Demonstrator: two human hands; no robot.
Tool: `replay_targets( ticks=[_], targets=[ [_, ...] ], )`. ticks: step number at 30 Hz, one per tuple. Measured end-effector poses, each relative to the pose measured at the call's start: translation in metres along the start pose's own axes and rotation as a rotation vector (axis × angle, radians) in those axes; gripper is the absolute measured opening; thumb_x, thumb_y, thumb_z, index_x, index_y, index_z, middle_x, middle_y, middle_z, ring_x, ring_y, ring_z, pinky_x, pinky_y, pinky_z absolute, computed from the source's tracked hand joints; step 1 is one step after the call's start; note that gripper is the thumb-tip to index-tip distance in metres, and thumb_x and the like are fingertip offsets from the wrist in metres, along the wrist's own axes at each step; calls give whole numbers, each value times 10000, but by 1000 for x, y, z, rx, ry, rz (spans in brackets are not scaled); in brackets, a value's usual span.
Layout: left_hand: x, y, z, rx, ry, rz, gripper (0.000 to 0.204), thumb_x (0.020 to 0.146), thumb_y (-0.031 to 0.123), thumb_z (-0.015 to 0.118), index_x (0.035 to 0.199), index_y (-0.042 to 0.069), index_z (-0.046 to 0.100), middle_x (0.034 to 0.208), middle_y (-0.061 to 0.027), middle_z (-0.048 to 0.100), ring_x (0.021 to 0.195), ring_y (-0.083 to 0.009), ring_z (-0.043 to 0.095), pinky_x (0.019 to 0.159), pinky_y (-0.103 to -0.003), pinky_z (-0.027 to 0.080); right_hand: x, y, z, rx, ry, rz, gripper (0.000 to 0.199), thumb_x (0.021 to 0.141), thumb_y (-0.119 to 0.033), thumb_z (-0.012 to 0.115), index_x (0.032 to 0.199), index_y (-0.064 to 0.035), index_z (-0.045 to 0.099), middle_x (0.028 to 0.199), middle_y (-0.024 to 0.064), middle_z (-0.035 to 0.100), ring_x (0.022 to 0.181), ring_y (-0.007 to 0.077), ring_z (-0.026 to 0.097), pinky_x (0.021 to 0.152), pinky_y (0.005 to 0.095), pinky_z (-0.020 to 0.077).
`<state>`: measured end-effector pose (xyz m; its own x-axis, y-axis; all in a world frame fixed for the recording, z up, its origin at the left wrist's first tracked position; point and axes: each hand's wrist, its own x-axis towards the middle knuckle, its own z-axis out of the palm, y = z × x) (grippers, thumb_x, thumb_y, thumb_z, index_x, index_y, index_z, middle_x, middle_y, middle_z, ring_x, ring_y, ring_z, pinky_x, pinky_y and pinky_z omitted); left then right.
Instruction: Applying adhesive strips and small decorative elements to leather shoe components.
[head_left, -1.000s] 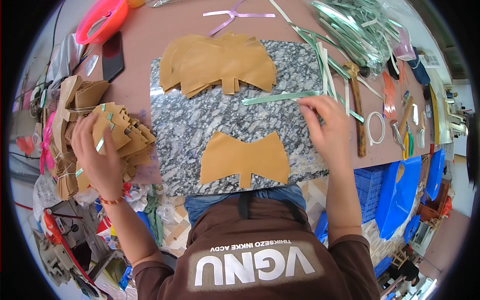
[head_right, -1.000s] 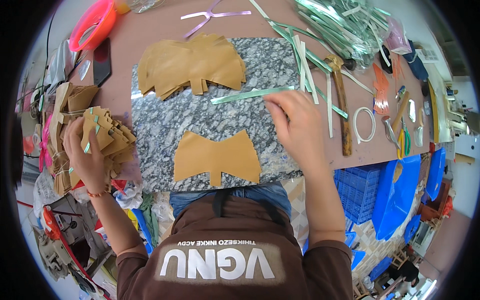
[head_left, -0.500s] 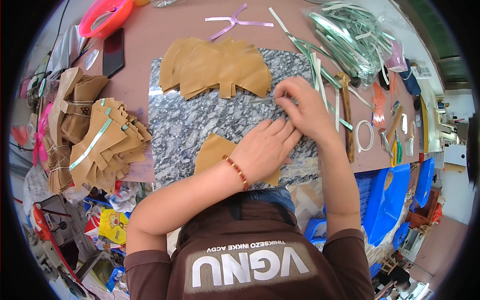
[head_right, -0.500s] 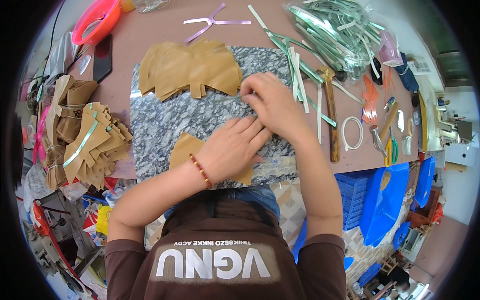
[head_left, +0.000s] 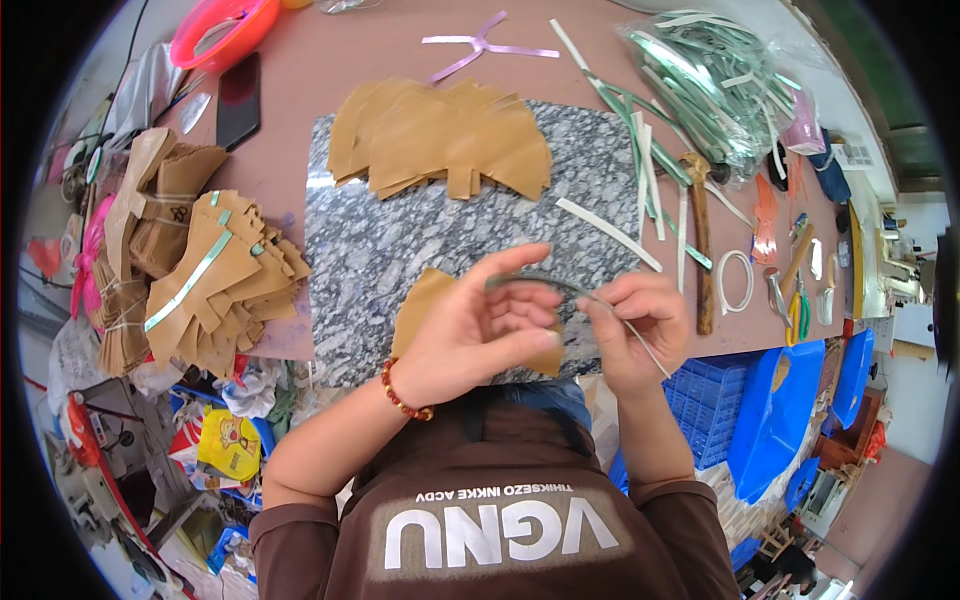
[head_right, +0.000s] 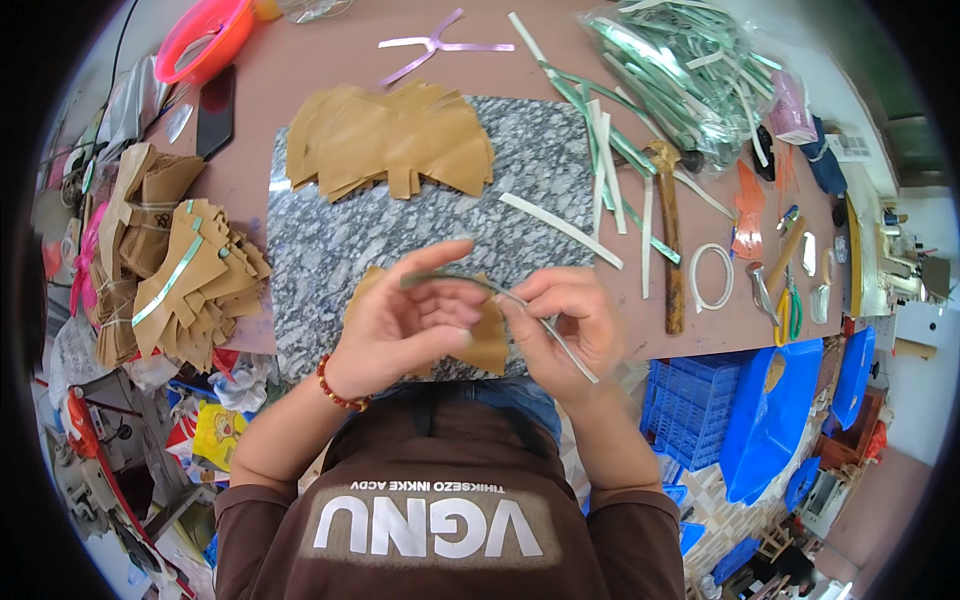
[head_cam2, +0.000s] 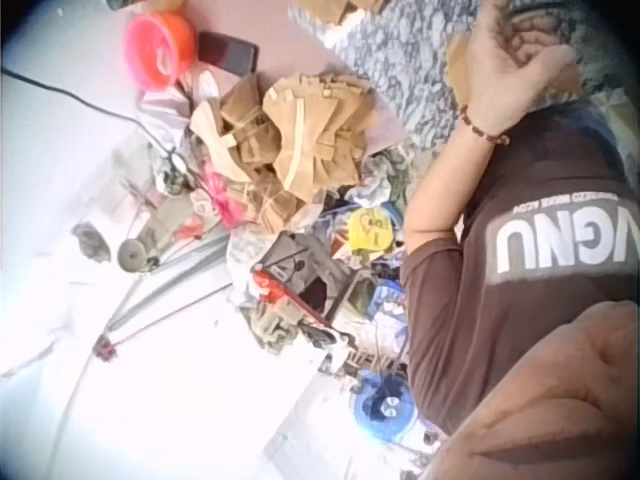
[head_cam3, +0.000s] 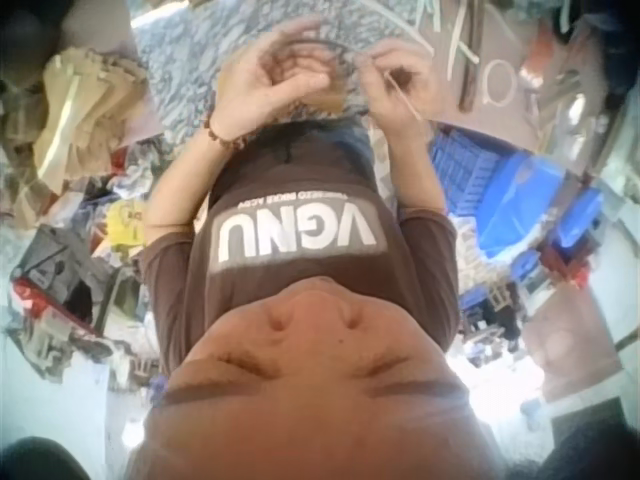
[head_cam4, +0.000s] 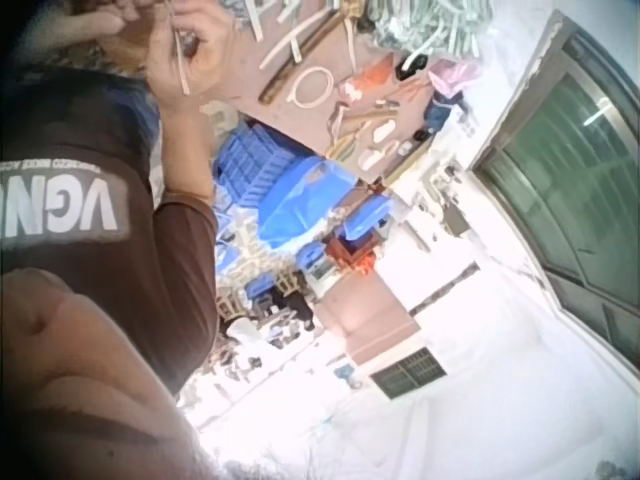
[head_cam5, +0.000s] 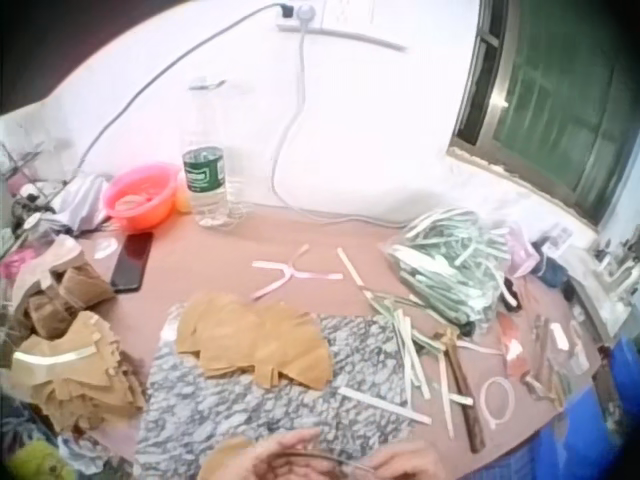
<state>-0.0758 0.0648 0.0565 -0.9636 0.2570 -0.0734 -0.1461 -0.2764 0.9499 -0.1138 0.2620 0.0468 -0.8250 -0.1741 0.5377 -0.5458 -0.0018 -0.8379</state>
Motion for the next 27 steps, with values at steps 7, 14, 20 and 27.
replay_targets(
  ticks=[7,14,20,27],
  targets=[
    [-65,7,-16,147,264,-123,129,924,32,673,1047,10,705,835,-46,693,750,-120,667,647,-270,542,-9,-22,9,252,-128,315,353,741,1,792,1028,-4,587,970,144,650,912,210,637,791,321,519],
    [-88,-9,-12,457,110,197,136,847,46,721,983,56,718,842,-83,693,740,-231,681,641,-325,533,10,-63,23,-308,-792,303,281,770,-130,784,1013,-57,662,927,85,693,865,260,672,756,344,518],
    [-93,-8,-30,609,322,267,196,821,27,738,1014,47,714,847,-93,697,708,-241,670,627,-328,526,13,-49,43,-404,-751,447,111,861,-133,720,893,-39,670,763,117,661,652,289,653,578,355,490],
    [-100,-14,-70,1150,446,521,264,682,24,807,923,54,703,836,-43,611,759,-230,603,654,-340,491,27,-31,70,-397,-737,532,121,902,-122,667,855,-12,661,720,130,648,620,291,641,572,353,476]
  ],
)
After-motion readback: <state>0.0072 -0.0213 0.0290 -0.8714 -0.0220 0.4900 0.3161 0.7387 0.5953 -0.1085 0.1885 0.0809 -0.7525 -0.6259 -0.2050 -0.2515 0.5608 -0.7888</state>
